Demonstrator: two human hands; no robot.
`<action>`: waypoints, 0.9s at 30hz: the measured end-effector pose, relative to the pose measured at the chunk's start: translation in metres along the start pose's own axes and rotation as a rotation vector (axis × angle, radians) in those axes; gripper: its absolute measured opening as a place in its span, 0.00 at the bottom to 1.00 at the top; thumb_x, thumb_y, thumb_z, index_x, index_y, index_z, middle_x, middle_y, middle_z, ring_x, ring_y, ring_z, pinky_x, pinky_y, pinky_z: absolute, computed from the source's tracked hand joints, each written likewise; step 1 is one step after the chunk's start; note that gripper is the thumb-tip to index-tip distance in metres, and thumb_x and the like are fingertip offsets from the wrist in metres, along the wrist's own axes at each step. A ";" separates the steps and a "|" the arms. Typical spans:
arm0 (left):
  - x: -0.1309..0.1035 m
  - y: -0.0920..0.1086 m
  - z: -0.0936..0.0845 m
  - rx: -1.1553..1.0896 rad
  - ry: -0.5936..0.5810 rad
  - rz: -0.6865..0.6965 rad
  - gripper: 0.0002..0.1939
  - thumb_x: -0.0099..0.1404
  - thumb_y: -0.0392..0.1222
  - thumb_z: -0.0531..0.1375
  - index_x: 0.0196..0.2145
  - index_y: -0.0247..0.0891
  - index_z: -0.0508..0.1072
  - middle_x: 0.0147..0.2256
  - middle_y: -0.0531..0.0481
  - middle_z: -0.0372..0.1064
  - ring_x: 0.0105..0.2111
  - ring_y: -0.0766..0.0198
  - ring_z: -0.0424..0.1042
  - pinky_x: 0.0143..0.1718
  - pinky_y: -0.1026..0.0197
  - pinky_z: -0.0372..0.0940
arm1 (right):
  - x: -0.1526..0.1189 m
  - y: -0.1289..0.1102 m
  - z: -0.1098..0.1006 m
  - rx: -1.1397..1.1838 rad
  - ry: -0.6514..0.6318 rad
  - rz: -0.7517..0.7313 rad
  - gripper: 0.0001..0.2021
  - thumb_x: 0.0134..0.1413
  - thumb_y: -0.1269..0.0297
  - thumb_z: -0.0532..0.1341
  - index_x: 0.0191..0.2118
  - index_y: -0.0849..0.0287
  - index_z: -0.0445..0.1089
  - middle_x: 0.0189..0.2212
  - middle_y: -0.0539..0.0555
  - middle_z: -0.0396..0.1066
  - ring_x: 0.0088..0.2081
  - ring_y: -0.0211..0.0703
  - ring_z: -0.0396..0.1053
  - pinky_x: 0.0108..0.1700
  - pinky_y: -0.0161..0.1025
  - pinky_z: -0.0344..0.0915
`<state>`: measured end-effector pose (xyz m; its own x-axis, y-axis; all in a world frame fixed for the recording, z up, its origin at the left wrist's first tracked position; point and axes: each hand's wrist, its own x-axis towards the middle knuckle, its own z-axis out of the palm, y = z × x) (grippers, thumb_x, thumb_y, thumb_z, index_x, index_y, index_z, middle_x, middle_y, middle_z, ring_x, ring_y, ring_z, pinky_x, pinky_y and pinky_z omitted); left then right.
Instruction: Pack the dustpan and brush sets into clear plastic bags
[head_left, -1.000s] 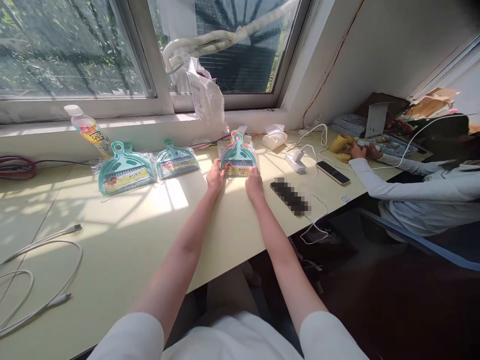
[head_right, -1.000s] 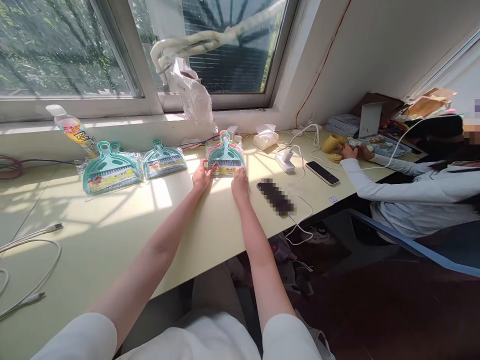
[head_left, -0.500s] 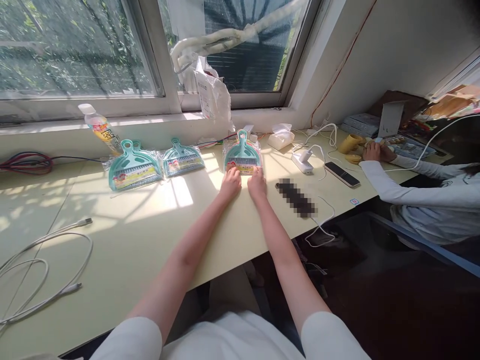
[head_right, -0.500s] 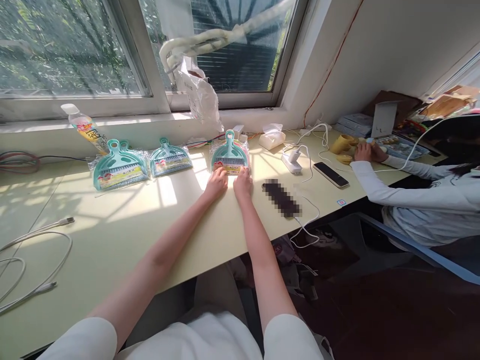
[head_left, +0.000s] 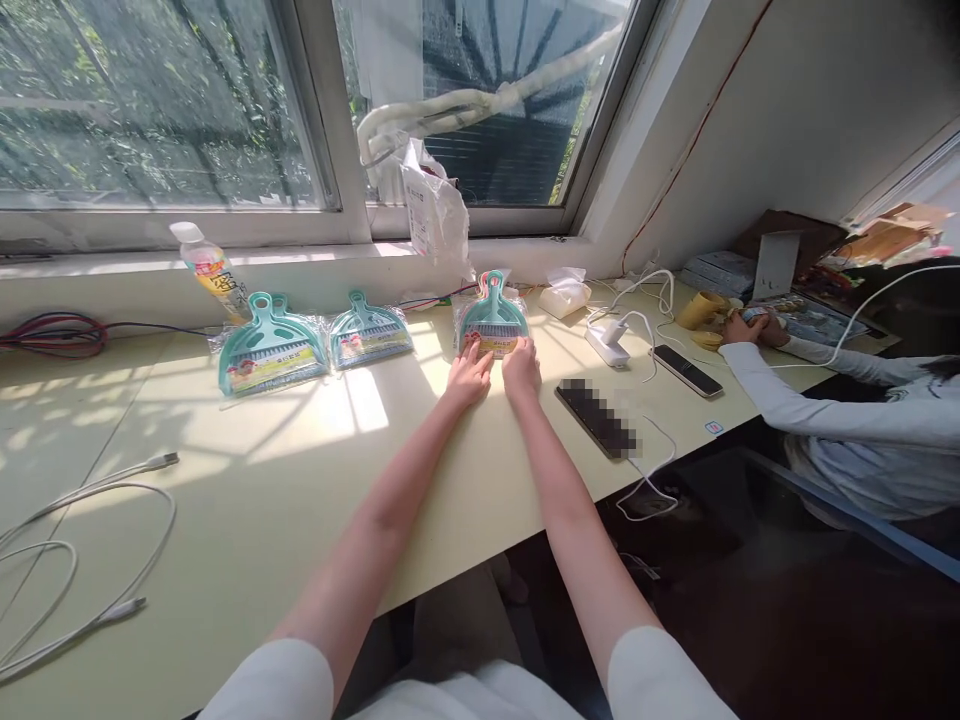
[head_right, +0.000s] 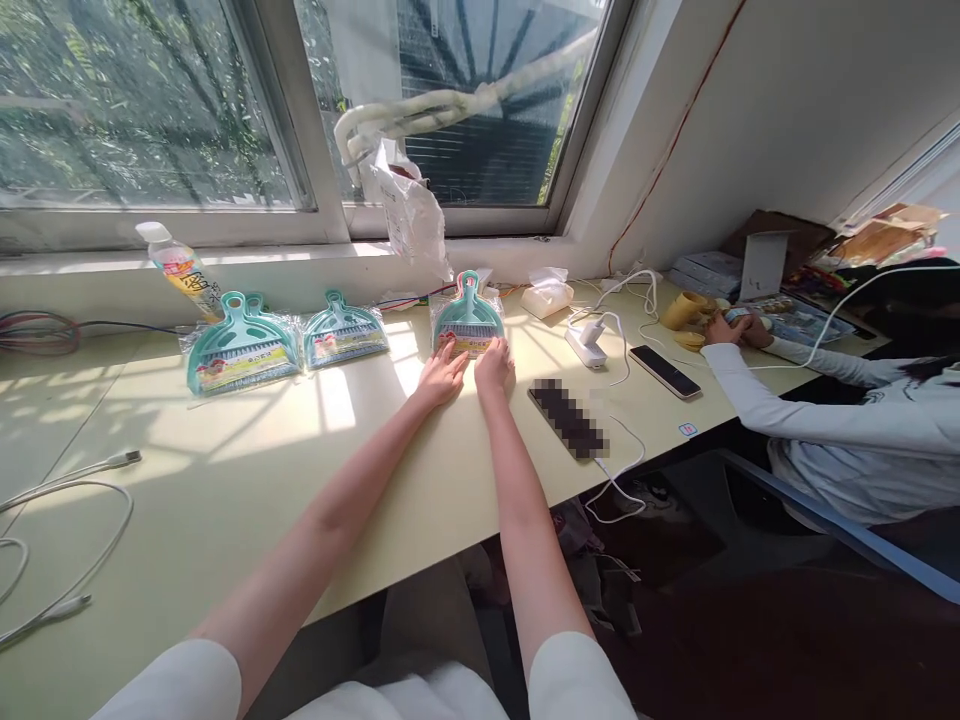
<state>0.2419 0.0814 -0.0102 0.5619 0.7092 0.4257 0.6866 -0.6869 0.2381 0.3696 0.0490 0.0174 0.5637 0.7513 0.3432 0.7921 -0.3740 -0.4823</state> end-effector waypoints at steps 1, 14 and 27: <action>0.002 -0.001 0.000 0.000 0.007 0.000 0.26 0.68 0.40 0.53 0.62 0.39 0.68 0.68 0.39 0.51 0.67 0.50 0.53 0.65 0.48 0.54 | 0.004 -0.002 0.002 0.004 0.016 0.010 0.21 0.60 0.75 0.46 0.58 0.63 0.61 0.57 0.66 0.64 0.58 0.53 0.62 0.55 0.46 0.61; 0.001 -0.005 0.008 -0.115 0.029 -0.050 0.23 0.67 0.39 0.54 0.60 0.40 0.66 0.67 0.39 0.51 0.66 0.50 0.53 0.60 0.46 0.58 | -0.020 -0.005 0.003 -0.064 0.165 -0.119 0.24 0.61 0.73 0.44 0.60 0.62 0.63 0.54 0.65 0.69 0.57 0.55 0.63 0.60 0.55 0.51; -0.016 0.001 -0.007 -0.033 0.127 0.065 0.13 0.67 0.35 0.55 0.48 0.40 0.72 0.58 0.41 0.66 0.60 0.54 0.64 0.54 0.53 0.65 | -0.051 -0.023 0.006 -0.027 -0.045 -0.100 0.25 0.57 0.75 0.49 0.56 0.51 0.67 0.59 0.61 0.66 0.60 0.54 0.63 0.55 0.50 0.57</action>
<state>0.2301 0.0687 -0.0102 0.5404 0.6388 0.5476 0.6338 -0.7371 0.2344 0.3216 0.0230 0.0058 0.4713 0.8088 0.3516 0.8500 -0.3103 -0.4256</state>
